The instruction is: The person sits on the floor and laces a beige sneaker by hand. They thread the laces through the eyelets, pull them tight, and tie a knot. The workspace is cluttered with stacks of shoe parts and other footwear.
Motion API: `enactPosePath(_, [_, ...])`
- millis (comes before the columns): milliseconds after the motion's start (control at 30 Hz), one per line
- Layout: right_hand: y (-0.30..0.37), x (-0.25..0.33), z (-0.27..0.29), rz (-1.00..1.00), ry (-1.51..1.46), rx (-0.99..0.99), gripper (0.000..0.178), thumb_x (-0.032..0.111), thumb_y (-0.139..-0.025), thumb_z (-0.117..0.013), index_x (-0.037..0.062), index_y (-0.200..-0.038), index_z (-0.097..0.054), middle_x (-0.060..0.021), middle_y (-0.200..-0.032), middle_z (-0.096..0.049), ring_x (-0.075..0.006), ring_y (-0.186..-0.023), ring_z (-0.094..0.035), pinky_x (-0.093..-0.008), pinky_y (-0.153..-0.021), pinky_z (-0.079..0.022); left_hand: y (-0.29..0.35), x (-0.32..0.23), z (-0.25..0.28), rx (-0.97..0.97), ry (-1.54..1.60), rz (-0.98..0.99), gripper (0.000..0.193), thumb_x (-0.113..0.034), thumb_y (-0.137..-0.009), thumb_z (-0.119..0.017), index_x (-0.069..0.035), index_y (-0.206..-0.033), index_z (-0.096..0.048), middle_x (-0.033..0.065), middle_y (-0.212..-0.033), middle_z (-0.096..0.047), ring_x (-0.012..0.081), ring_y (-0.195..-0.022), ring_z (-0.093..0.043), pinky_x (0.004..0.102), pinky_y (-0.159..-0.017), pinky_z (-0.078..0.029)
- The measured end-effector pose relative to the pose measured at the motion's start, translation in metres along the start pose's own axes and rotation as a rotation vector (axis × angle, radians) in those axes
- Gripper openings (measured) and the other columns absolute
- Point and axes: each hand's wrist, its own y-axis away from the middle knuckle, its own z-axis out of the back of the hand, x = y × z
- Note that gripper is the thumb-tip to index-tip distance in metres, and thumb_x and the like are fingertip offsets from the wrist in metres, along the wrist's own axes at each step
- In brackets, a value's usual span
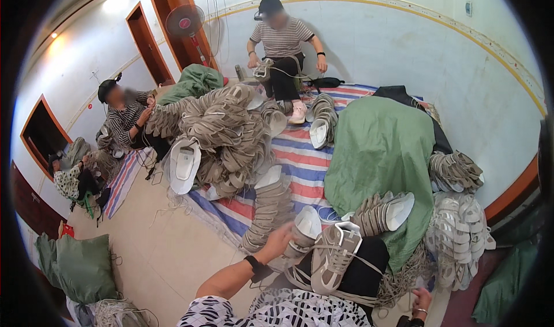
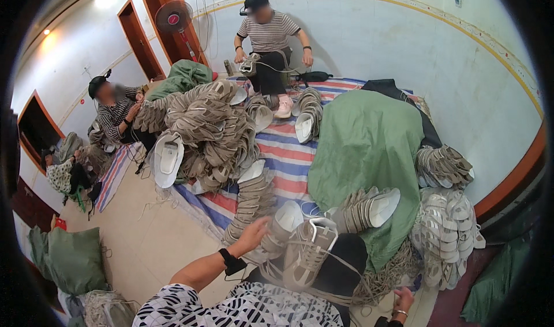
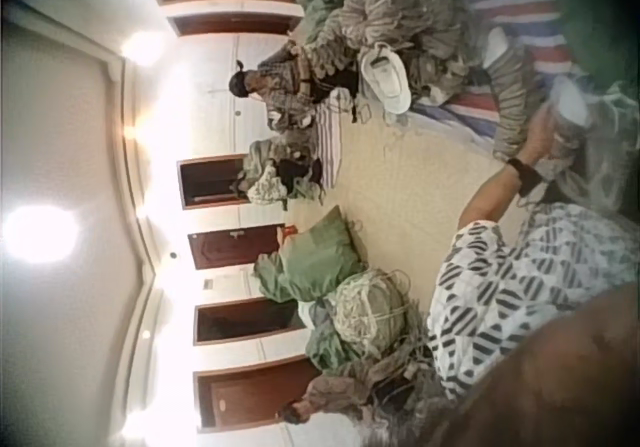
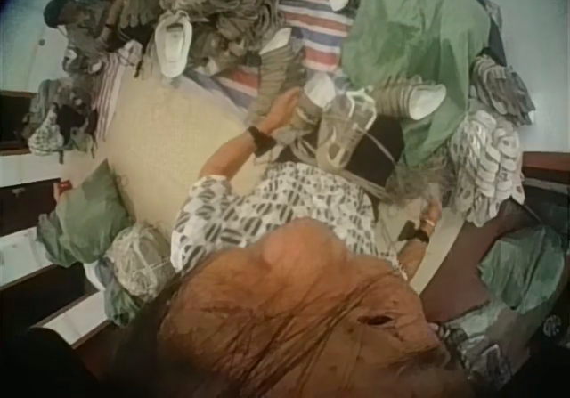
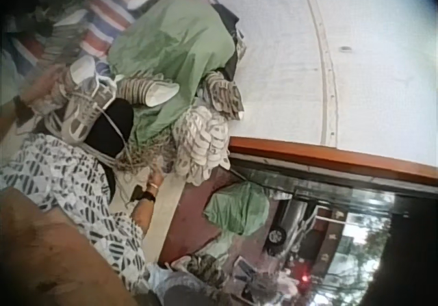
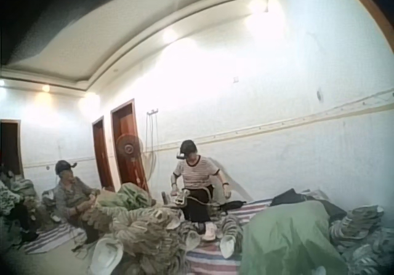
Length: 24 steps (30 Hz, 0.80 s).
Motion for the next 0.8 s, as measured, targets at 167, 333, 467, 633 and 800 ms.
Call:
enactPosePath(167, [-0.101, -0.056, 0.115, 0.156, -0.074, -0.015, 0.037, 0.016, -0.087, -0.050, -0.0008, -0.120, -0.055, -0.0037, -0.091, -0.066, -0.0055, -0.047, -0.034, -0.0209, -0.041, -0.027, -0.029, -0.007, -0.039, 0.090, 0.392, 0.012, 0.029, -0.013, -0.093, -0.050, 0.004, -0.117, -0.053, 0.0069, -0.097, -0.066, 0.0127, -0.087, -0.061, 0.0262, -0.078, -0.048])
enactPosePath(333, [0.061, 0.054, -0.111, 0.197, 0.020, 0.684, 0.038, 0.014, -0.086, -0.057, -0.0008, -0.121, -0.051, -0.0113, -0.099, -0.068, -0.0087, -0.069, -0.061, -0.0201, -0.053, -0.046, -0.030, -0.051, -0.071, 0.160, 0.361, 0.088, 0.018, -0.012, -0.092, -0.054, 0.002, -0.102, -0.061, 0.0040, -0.095, -0.065, 0.0099, -0.082, -0.060, 0.0230, -0.075, -0.048])
enactPosePath(467, [0.163, 0.091, -0.184, 0.392, 0.160, 0.995, 0.018, 0.013, -0.090, -0.056, 0.0019, -0.104, -0.058, -0.0088, -0.090, -0.067, -0.0099, -0.070, -0.063, -0.0203, -0.055, -0.048, -0.016, -0.073, -0.069, 0.225, 0.197, 0.004, 0.017, -0.013, -0.092, -0.055, 0.000, -0.100, -0.062, 0.0020, -0.091, -0.063, 0.0075, -0.076, -0.057, 0.0219, -0.070, -0.047])
enactPosePath(633, [0.186, 0.065, -0.211, 1.194, 0.765, 0.747, 0.010, 0.016, -0.084, -0.060, 0.0070, -0.086, -0.062, -0.0146, -0.071, -0.062, -0.0328, -0.064, -0.062, -0.0374, -0.058, -0.050, -0.009, -0.071, -0.066, 0.309, 0.099, 0.059, 0.016, -0.014, -0.091, -0.057, 0.000, -0.091, -0.065, -0.0003, -0.088, -0.063, 0.0058, -0.073, -0.054, 0.0211, -0.068, -0.045])
enactPosePath(800, [0.191, 0.060, -0.204, 1.240, 0.891, 0.707, 0.016, 0.022, -0.085, -0.057, 0.0078, -0.079, -0.062, -0.0151, -0.065, -0.062, -0.0330, -0.063, -0.062, -0.0416, -0.057, -0.049, -0.012, -0.071, -0.060, 0.268, 0.043, -0.020, 0.016, -0.014, -0.089, -0.059, 0.000, -0.084, -0.066, 0.0022, -0.082, -0.061, 0.0089, -0.071, -0.054, 0.0233, -0.064, -0.043])
